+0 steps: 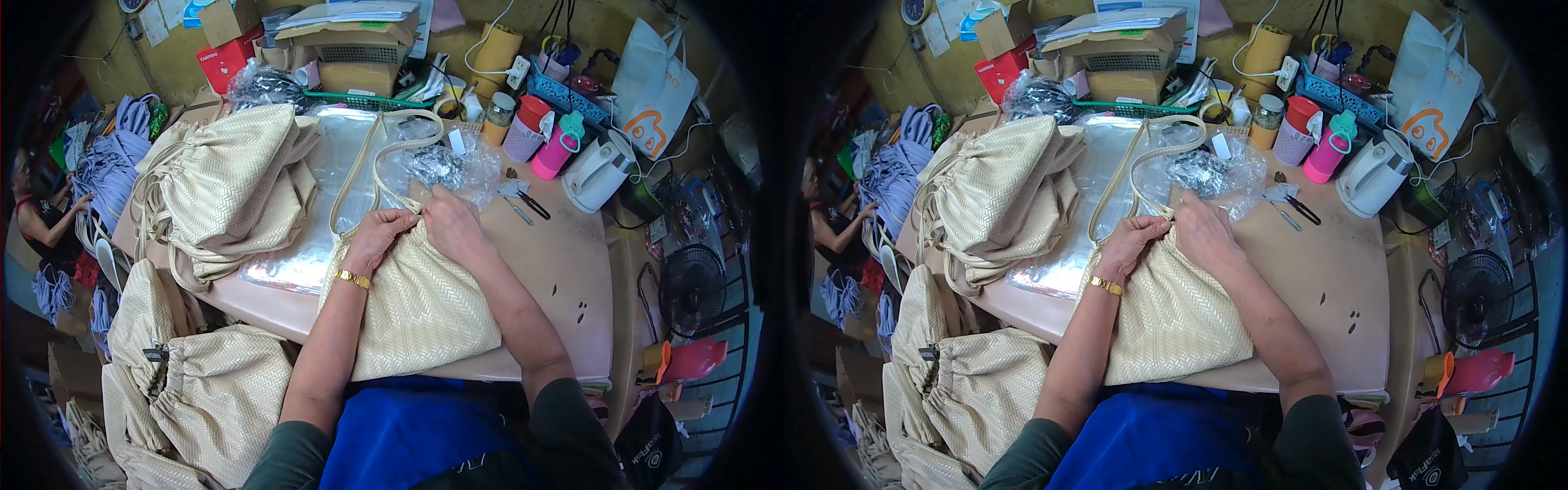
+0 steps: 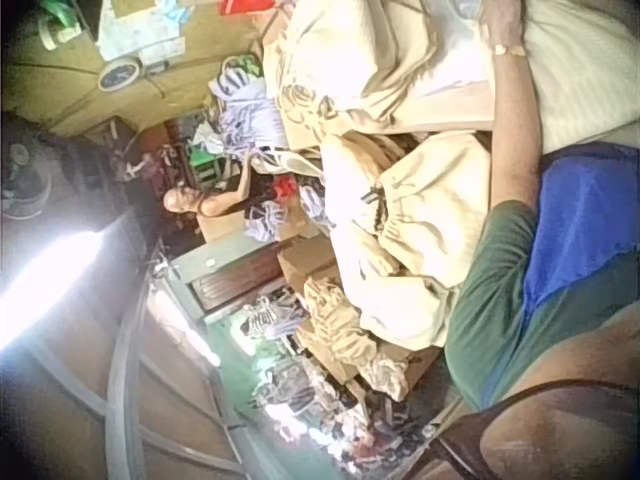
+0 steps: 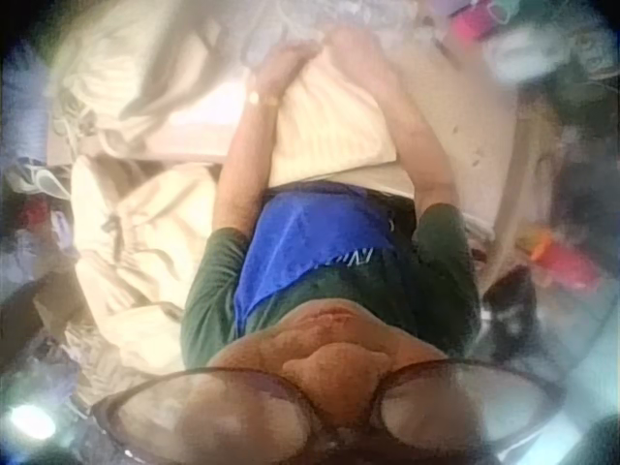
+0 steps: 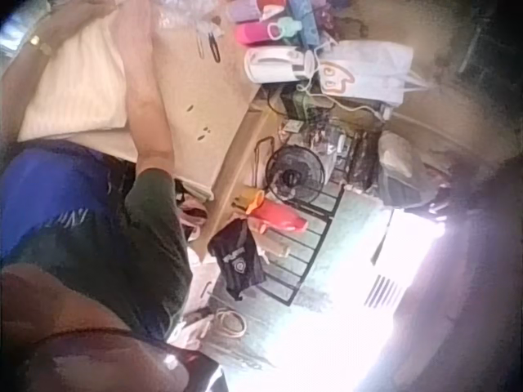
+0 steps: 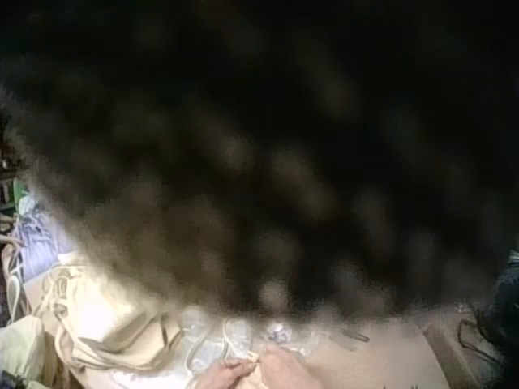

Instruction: The person attaches a drawstring cord to a woven handbag using pliers to pull it through the eyelets. They then attach a decorative tag, inspect the interior, and fold the bag flat on the table.

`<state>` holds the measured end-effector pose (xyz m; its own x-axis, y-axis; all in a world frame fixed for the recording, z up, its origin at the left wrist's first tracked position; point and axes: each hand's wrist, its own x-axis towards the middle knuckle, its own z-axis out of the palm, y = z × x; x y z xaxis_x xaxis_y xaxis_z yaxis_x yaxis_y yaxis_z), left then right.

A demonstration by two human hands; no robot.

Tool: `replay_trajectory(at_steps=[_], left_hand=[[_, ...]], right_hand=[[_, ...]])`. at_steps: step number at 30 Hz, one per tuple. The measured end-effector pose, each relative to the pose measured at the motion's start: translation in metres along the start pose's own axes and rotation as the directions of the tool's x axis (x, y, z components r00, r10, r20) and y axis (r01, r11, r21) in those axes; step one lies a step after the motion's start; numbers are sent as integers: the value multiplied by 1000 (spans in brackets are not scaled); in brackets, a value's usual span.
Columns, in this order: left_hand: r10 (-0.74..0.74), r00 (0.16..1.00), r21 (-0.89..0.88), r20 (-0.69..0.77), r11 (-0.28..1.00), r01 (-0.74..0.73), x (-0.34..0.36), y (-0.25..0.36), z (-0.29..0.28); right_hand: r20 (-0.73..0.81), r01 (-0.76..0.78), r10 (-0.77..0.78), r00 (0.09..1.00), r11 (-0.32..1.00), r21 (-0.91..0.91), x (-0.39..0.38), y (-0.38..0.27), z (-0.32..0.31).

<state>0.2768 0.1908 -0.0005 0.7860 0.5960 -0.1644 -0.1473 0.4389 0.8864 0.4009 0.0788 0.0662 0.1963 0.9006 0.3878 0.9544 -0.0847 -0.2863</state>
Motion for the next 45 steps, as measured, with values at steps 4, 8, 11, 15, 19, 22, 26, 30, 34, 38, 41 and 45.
replay_trajectory(at_steps=[4,8,11,15,19,22,26,30,34,38,41,45], left_hand=[[29,999,5,-18,1000,-29,4,-4,-2],[82,993,61,-81,995,-77,8,-9,0],[129,986,60,-109,991,-123,9,-12,-1],[138,983,-89,-122,985,-149,7,-9,-12],[121,968,-1,-219,992,-124,6,0,-2],[283,951,270,-126,932,-242,6,4,-3],[272,956,513,-113,839,-179,-6,23,0],[233,964,557,-127,821,-125,-8,29,-9],[201,971,586,-132,805,-87,-14,31,-8],[202,977,613,-71,782,-117,-11,26,-10],[162,981,511,-107,855,-86,-15,23,-12],[179,973,539,-147,839,-74,-23,23,-9]], right_hand=[[23,15,-15,1000,999,29,8,-2,2],[-17,26,-24,1000,997,79,10,11,12],[-2,13,-13,1000,991,130,12,23,14],[497,-134,3,868,964,228,25,74,-10],[642,-354,-92,761,771,530,28,114,-22],[676,-471,-59,735,672,571,32,86,-48],[781,-653,74,620,602,461,26,27,-49],[792,-673,94,604,592,443,17,-8,-55],[562,-461,115,819,716,525,27,2,-37],[420,-410,145,896,635,655,19,1,-2],[421,-431,163,892,583,688,15,2,9],[336,-375,181,925,589,716,7,10,24]])
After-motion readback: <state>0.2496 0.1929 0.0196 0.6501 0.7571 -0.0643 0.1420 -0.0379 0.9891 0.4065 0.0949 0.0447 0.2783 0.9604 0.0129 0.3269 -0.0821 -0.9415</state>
